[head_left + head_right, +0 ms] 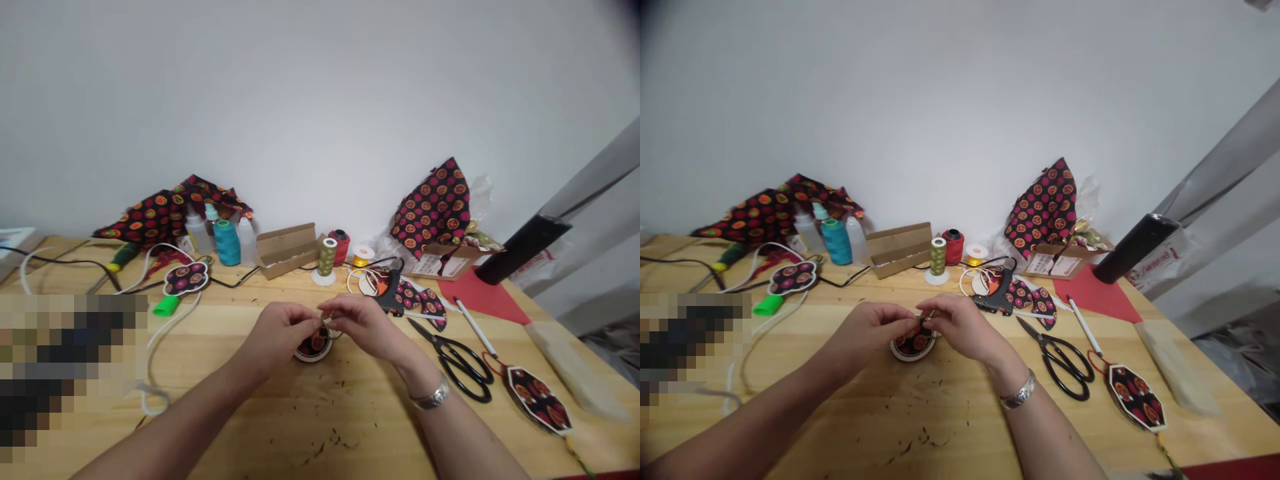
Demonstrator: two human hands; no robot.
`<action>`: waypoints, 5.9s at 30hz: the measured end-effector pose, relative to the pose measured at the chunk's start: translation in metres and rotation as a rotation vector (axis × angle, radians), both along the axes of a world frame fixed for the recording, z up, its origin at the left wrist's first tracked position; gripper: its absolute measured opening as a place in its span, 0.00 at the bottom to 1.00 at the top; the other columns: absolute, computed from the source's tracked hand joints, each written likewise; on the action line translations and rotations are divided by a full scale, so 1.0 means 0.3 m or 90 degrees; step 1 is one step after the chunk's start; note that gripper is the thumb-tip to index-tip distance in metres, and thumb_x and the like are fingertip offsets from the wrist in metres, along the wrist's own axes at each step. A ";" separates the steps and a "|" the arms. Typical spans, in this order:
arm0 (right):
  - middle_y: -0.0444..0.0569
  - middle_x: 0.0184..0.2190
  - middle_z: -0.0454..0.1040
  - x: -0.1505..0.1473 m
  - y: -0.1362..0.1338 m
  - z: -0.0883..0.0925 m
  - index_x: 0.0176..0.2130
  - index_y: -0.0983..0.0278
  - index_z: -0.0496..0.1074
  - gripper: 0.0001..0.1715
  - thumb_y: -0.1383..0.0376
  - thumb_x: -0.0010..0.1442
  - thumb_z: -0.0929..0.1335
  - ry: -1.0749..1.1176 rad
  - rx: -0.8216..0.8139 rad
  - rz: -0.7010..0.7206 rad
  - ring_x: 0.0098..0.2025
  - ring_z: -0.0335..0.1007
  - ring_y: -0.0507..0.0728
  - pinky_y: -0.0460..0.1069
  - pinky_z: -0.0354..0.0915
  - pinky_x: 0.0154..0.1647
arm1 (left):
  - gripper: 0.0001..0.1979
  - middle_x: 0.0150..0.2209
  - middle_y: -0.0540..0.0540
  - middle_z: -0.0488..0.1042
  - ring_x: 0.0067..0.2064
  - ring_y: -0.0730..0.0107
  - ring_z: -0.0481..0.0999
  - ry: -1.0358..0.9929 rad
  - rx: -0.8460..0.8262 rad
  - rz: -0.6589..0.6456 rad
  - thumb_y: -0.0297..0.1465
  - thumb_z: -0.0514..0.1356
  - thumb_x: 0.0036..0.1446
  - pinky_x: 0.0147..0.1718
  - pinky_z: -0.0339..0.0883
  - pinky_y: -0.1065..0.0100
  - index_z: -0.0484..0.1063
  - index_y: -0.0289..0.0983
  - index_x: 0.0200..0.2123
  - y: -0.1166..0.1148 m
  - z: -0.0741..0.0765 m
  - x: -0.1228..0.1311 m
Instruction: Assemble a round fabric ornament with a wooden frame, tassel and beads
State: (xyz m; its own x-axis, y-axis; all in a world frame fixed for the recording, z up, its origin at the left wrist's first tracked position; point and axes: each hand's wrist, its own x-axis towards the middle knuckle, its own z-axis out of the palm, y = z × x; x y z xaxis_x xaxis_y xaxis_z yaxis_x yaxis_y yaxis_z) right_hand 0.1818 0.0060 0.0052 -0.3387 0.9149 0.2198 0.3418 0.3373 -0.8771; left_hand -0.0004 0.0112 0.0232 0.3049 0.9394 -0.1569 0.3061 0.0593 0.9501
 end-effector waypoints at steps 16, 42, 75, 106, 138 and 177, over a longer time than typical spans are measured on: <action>0.49 0.30 0.74 -0.009 -0.026 -0.002 0.36 0.66 0.77 0.08 0.73 0.59 0.67 -0.130 0.180 -0.014 0.33 0.69 0.53 0.47 0.65 0.36 | 0.07 0.22 0.49 0.78 0.26 0.68 0.73 -0.048 -0.046 0.003 0.33 0.64 0.46 0.28 0.64 0.69 0.78 0.36 0.22 -0.001 -0.034 -0.008; 0.45 0.24 0.73 -0.019 -0.022 -0.002 0.26 0.63 0.76 0.07 0.71 0.54 0.69 0.038 0.019 -0.132 0.28 0.65 0.52 0.47 0.59 0.33 | 0.09 0.38 0.41 0.79 0.42 0.58 0.75 0.115 0.568 0.110 0.28 0.62 0.53 0.43 0.67 0.60 0.80 0.38 0.38 -0.017 -0.085 -0.042; 0.40 0.15 0.65 -0.135 -0.057 -0.014 0.21 0.71 0.74 0.16 0.63 0.37 0.79 0.597 -0.498 -0.115 0.17 0.51 0.43 0.42 0.42 0.16 | 0.06 0.19 0.53 0.73 0.21 0.83 0.66 -0.555 -0.286 0.057 0.29 0.72 0.41 0.21 0.60 0.80 0.80 0.33 0.25 -0.029 -0.089 0.026; 0.48 0.48 0.71 -0.014 -0.038 0.005 0.31 0.60 0.81 0.10 0.65 0.43 0.77 0.295 -0.371 0.126 0.50 0.68 0.60 0.54 0.64 0.49 | 0.11 0.24 0.44 0.78 0.23 0.76 0.75 -0.305 -0.370 -0.213 0.34 0.69 0.48 0.15 0.51 0.79 0.79 0.30 0.26 -0.023 -0.077 -0.003; 0.45 0.31 0.67 -0.086 -0.036 -0.030 0.20 0.65 0.74 0.08 0.64 0.44 0.74 0.379 -0.235 -0.172 0.34 0.62 0.53 0.49 0.59 0.39 | 0.11 0.18 0.53 0.65 0.22 0.77 0.58 -0.320 -0.198 -0.027 0.35 0.64 0.50 0.22 0.47 0.72 0.76 0.33 0.22 -0.017 -0.083 0.003; 0.43 0.22 0.75 0.009 -0.001 0.019 0.26 0.63 0.80 0.15 0.53 0.42 0.76 0.260 -0.267 -0.212 0.27 0.62 0.51 0.49 0.58 0.33 | 0.08 0.22 0.49 0.76 0.26 0.68 0.70 -0.065 -0.029 0.035 0.35 0.64 0.47 0.28 0.63 0.70 0.80 0.37 0.23 -0.031 -0.050 0.001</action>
State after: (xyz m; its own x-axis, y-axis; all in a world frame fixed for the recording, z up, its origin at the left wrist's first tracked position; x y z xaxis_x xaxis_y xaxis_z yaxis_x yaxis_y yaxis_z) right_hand 0.1844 0.0057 0.0108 0.0105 0.9920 -0.1260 -0.0182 -0.1258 -0.9919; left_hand 0.0000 0.0019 0.0081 0.2701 0.9476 -0.1706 0.2037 0.1169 0.9720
